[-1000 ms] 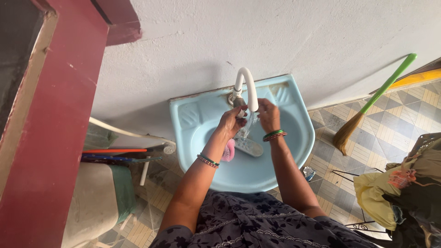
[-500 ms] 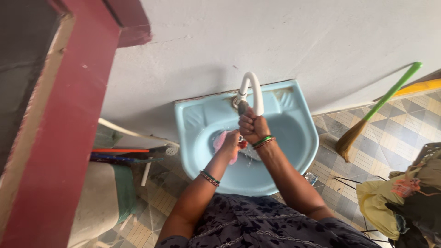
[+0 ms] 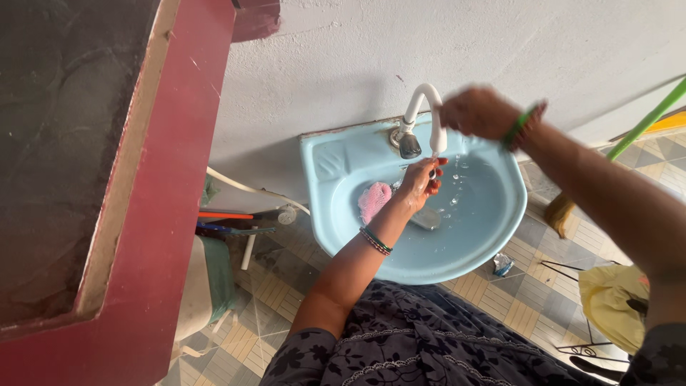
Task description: The person cleans a blue wall-mounted sink by hand and with a cloth, scrubbing the basin, rim, and faucet, and then disassembles and wipes parts of the faucet assembly.
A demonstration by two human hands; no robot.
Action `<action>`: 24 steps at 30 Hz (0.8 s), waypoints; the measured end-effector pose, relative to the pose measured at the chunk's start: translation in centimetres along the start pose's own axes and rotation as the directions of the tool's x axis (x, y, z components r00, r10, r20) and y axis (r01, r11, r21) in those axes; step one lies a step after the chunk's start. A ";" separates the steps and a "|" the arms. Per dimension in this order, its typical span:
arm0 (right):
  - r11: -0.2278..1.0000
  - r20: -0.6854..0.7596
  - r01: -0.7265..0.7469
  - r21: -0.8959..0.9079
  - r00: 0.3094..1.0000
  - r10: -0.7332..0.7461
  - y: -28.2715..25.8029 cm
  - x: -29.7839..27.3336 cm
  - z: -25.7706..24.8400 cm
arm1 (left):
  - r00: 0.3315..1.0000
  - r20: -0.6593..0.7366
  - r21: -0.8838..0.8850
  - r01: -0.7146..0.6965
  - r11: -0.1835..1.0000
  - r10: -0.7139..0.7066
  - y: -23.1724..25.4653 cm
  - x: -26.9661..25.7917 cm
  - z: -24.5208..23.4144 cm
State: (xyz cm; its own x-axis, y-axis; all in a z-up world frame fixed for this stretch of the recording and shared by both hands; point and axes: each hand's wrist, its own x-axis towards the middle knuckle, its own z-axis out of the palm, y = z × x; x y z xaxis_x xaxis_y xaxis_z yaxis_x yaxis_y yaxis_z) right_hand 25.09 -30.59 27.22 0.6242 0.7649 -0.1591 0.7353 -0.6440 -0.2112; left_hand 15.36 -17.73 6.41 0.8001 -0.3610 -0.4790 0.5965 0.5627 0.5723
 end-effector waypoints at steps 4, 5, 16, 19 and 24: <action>0.978 -0.083 -0.169 0.125 0.980 0.180 -1.3 2.5 -3.2 | 0.999 -0.037 0.031 -0.030 0.999 0.031 0.1 -1.9 -0.6; 0.977 -0.081 -0.172 0.123 0.980 0.183 -1.5 2.5 -3.6 | 0.999 -0.035 0.029 -0.029 0.999 0.030 0.0 -2.4 -1.4; 0.911 -0.382 -0.271 0.310 0.842 0.380 -7.1 -1.0 0.6 | 0.924 -0.381 -0.030 0.004 1.000 -0.015 -2.1 -6.6 -12.0; 0.795 -0.371 -0.245 0.554 0.783 0.500 -7.3 -2.0 2.8 | 0.950 -0.307 -0.016 -0.061 0.998 0.053 -2.1 -8.4 -13.6; 0.469 -0.315 -0.052 0.881 0.675 0.667 -4.6 -3.1 10.5 | 0.957 -0.274 0.010 -0.096 0.995 0.095 -2.8 -10.9 -15.0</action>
State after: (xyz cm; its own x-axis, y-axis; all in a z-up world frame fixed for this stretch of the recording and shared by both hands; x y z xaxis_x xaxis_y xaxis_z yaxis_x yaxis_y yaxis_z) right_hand 16.99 -29.81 18.54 0.9950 0.0826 0.0556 0.0799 -0.3291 -0.9409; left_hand 4.03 -4.27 0.00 0.8052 -0.0885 -0.5864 0.5177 0.5871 0.6223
